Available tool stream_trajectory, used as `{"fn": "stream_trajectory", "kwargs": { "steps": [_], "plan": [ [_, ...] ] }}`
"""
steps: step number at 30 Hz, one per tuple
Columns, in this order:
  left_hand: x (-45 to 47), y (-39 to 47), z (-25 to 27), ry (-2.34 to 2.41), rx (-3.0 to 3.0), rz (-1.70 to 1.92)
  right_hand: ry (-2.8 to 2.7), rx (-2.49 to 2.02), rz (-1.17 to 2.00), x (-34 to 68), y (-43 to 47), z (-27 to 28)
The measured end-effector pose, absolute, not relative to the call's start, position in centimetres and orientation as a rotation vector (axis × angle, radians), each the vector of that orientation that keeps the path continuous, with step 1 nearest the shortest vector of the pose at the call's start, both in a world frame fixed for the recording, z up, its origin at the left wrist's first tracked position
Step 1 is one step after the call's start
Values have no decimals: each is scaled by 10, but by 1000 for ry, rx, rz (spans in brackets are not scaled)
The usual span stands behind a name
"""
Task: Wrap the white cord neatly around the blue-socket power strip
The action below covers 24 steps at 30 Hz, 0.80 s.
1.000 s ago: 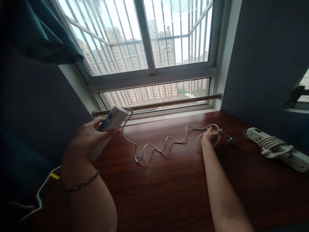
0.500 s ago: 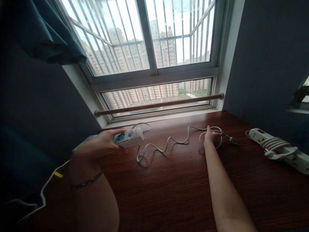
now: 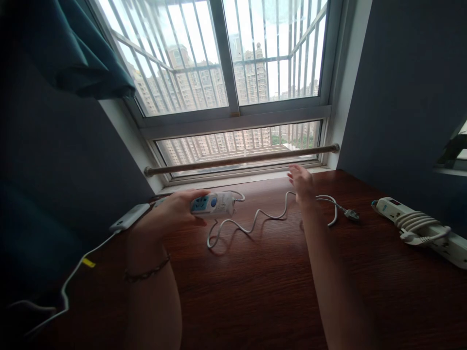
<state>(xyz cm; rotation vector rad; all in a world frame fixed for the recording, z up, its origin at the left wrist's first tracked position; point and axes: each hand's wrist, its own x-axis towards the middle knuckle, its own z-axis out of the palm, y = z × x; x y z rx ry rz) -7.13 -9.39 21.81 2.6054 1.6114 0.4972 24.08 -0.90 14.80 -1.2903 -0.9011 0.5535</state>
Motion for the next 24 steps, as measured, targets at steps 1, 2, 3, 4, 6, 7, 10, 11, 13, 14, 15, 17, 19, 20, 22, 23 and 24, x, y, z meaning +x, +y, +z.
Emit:
{"fn": "stream_trajectory", "kwargs": {
  "steps": [1,2,3,4,6,7,10,11,13,14,15,17,19,20,22,23,24],
  "plan": [
    [-69,-93,218,1612,2642,501,-1204,-1090,678,228,-20,158],
    [-67,-92,217,1608,2677,500,-1483,-912,732,213,-31,166],
    [-65,-91,216,1601,2709,497,-1729,-767,738,199,-43,172],
    [-63,-90,215,1592,2735,489,-1939,-663,709,186,-53,176],
    [-60,-89,214,1576,2773,462,-2184,-600,543,163,-69,177],
    [-59,-88,213,1577,2787,445,-2238,-619,444,154,-73,176],
    [-53,-89,212,1622,2836,484,-2231,-801,198,142,-76,171],
    [-50,-91,213,1646,2857,556,-2193,-854,124,142,-76,171],
    [-42,-94,214,1709,2896,785,-2097,-904,0,144,-76,173],
    [-37,-96,215,1744,2908,914,-2047,-908,-41,146,-77,176],
    [-33,-98,217,1777,2914,1030,-2003,-897,-60,149,-77,178],
    [-29,-101,219,1797,2924,1189,-1937,-841,-3,156,-78,183],
    [-32,-101,222,1716,2930,1249,-1908,-746,210,165,-78,185],
    [-36,-101,223,1653,2915,1250,-1909,-688,362,171,-77,186],
    [-47,-100,224,1515,2829,1193,-1950,-559,687,182,-75,187],
    [-53,-100,225,1442,2765,1140,-1986,-497,831,188,-74,188],
    [-59,-100,225,1370,2697,1079,-2020,-443,949,192,-74,188]
  ]
}}
